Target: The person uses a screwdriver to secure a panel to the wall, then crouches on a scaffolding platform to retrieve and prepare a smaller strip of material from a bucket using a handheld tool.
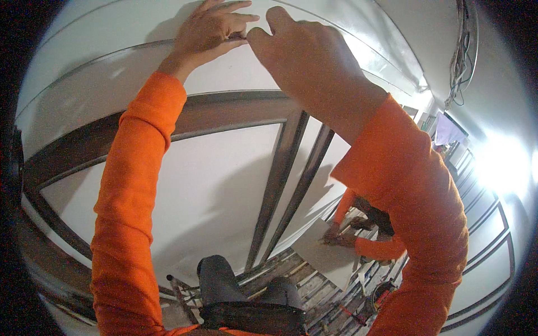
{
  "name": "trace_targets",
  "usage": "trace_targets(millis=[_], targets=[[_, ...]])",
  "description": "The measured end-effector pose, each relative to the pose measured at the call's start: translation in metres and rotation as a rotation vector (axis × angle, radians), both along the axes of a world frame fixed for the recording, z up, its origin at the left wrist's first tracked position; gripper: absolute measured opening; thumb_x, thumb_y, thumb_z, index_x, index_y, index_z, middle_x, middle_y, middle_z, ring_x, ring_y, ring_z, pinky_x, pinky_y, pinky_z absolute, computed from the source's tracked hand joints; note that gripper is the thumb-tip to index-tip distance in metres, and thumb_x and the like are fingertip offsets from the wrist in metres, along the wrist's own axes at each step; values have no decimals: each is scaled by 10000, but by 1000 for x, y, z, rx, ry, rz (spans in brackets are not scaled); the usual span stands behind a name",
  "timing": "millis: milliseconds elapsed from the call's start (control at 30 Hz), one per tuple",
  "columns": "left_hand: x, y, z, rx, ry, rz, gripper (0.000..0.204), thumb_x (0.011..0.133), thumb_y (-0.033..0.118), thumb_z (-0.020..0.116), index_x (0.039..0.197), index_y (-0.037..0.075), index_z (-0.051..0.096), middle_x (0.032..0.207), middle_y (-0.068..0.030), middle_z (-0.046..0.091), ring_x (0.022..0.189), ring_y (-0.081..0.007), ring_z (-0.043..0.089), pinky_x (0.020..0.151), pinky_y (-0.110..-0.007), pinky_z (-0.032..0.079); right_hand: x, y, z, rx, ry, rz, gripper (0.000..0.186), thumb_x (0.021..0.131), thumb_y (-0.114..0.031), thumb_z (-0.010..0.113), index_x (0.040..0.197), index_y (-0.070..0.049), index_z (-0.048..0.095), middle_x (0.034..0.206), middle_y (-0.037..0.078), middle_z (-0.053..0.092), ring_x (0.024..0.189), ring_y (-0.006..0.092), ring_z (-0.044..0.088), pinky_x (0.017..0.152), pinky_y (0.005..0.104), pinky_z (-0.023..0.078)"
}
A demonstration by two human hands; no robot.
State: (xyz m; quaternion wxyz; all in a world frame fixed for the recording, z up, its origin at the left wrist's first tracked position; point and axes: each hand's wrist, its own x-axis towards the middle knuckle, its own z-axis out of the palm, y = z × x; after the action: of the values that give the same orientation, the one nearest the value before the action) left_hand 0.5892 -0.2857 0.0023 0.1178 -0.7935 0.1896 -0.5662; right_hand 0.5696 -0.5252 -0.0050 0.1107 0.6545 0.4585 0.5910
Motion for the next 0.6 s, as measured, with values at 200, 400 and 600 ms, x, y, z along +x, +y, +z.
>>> trace_targets(millis=[200, 400, 600], targets=[[5, 1, -2, 36, -12, 50, 186, 867, 294, 782, 870, 109, 775, 1292, 33, 718, 1387, -170, 510, 1204, -454, 330, 2, 10, 16, 275, 310, -374, 275, 962, -318, 717, 1092, -77, 689, 988, 141, 750, 849, 331, 734, 768, 432, 582], [7, 6, -1, 102, -62, 36, 181, 865, 299, 784, 901, 122, 784, 1280, 38, 723, 1370, -172, 529, 1197, -453, 338, 13, -13, 3, -33, -4, 24, 293, 953, -246, 728, 1161, -73, 617, 1035, 111, 670, 806, 326, 707, 714, 441, 579], [12, 4, -2, 81, -82, 36, 184, 857, 289, 795, 919, 116, 782, 1278, 35, 723, 1353, -175, 545, 1190, -444, 349, -2, -1, 9, 180, 316, -378, 242, 947, -246, 733, 1106, -74, 673, 996, 82, 661, 824, 295, 714, 696, 426, 589]])
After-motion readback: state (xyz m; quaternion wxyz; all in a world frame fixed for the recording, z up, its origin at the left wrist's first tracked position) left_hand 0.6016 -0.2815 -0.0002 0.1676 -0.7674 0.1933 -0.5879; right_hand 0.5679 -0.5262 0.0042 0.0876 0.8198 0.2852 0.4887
